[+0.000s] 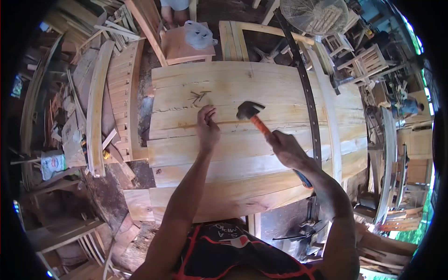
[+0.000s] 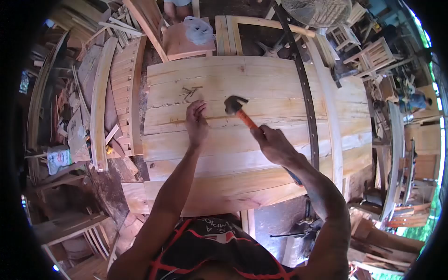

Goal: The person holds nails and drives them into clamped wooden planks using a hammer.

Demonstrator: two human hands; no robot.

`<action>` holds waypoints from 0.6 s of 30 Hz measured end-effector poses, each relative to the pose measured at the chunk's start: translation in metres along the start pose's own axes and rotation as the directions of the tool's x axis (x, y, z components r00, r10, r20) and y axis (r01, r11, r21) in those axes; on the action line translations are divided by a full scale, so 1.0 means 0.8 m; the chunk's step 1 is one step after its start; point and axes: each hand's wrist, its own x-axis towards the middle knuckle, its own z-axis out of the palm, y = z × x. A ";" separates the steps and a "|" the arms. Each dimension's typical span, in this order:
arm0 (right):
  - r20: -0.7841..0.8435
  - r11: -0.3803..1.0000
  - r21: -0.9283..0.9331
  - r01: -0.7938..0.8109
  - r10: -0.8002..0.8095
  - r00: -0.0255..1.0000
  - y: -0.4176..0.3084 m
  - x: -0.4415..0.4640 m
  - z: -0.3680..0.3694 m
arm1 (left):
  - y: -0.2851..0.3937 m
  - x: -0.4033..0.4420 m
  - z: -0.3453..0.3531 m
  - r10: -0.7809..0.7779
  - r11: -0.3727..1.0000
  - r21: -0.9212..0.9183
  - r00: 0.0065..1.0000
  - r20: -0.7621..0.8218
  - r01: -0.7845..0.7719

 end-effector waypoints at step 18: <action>-0.162 0.933 0.357 -0.047 0.111 0.980 -0.008 -0.030 -0.003 | 0.008 -0.002 0.003 0.054 0.994 0.091 0.998 0.016 -0.056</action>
